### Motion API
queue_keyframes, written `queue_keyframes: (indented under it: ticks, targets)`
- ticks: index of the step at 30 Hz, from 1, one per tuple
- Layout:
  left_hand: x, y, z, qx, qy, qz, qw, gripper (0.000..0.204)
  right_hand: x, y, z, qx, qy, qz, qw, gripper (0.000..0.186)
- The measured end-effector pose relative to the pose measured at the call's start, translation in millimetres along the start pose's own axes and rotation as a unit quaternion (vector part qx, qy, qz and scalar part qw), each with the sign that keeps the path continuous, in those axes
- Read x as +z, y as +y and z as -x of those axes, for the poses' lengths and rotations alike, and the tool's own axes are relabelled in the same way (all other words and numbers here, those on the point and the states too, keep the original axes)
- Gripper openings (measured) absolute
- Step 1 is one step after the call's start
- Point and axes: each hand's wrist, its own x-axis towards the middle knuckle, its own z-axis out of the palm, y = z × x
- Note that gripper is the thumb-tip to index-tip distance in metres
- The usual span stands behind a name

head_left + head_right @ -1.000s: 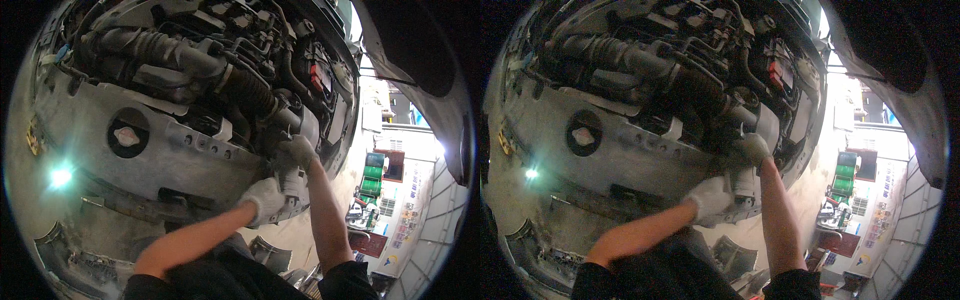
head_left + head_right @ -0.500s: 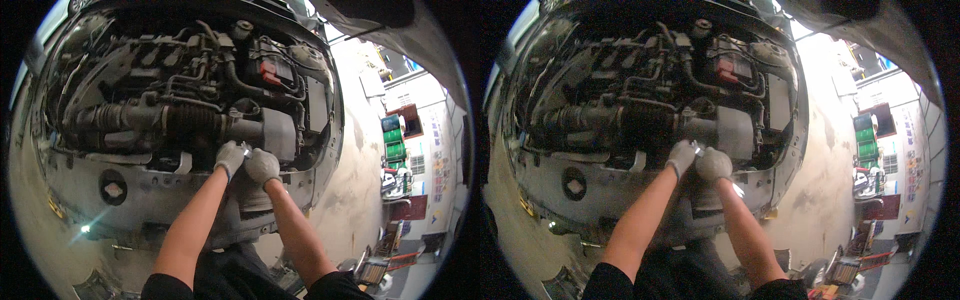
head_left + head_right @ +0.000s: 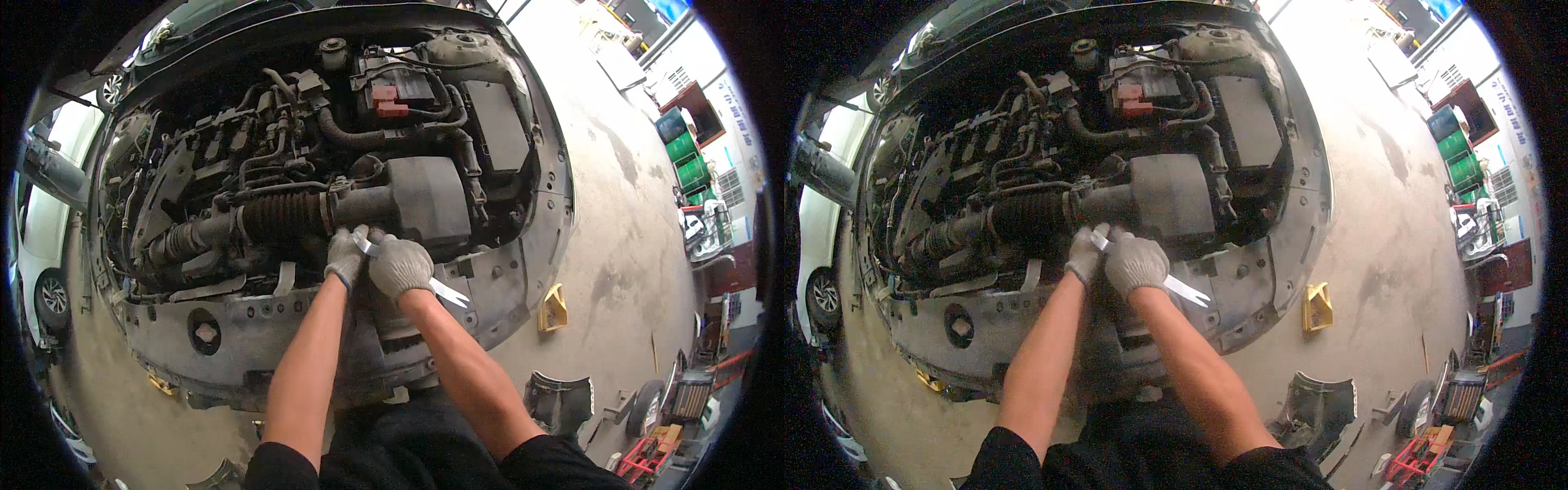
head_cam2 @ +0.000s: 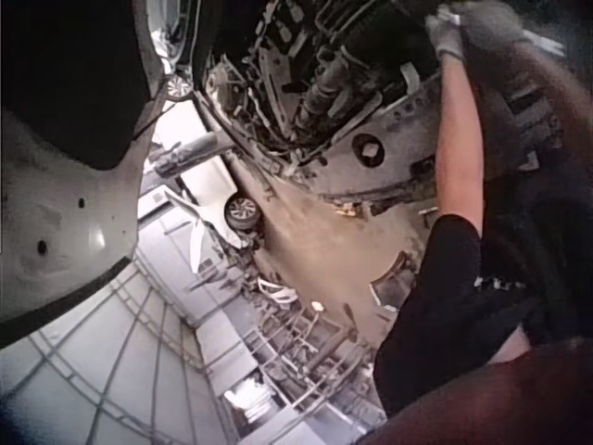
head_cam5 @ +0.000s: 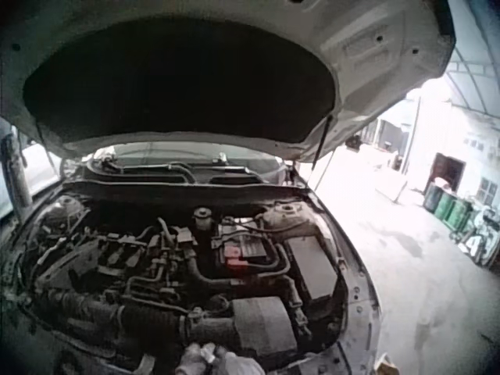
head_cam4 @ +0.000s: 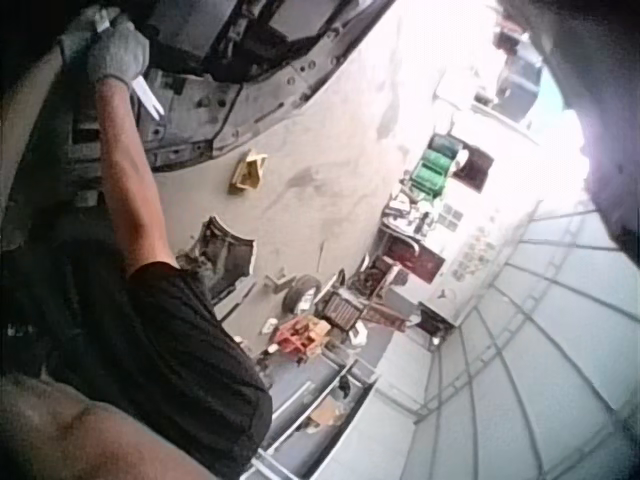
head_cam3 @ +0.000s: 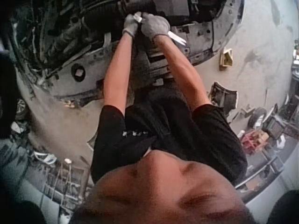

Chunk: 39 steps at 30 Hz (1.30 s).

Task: The person removes several components from the front of a car with its hood open. They use a wrench to loosen bolts, detach a plastic cover, and remove a metal crossbar from the engine bay area.

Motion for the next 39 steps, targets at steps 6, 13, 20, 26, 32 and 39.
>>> queue_keyframes:
  ticks: [6,13,20,26,32,39]
  targets:
    - [-2,10,-17,-0.102,-0.122,0.010,0.987,0.059,-3,13,-6,0.018,-0.048,-0.009,0.999,0.040]
    - [21,-35,-46,-0.099,-0.123,0.105,0.982,0.058,-16,10,-19,0.036,-0.145,-0.026,0.988,0.047]
    - [39,-52,-70,-0.030,-0.080,-0.073,0.994,0.064,-15,7,-25,-0.024,-0.136,-0.012,0.990,0.038]
    - [25,1,-11,-0.101,-0.130,0.063,0.984,0.066,-15,39,-47,-0.007,-0.241,0.031,0.970,0.041]
    - [27,-17,-34,-0.063,-0.108,-0.078,0.989,0.059,-28,11,-36,-0.046,-0.189,0.037,0.980,0.041]
    - [21,2,-7,0.076,-0.068,-0.083,0.991,0.045,-15,19,-7,-0.031,-0.145,0.012,0.989,0.037]
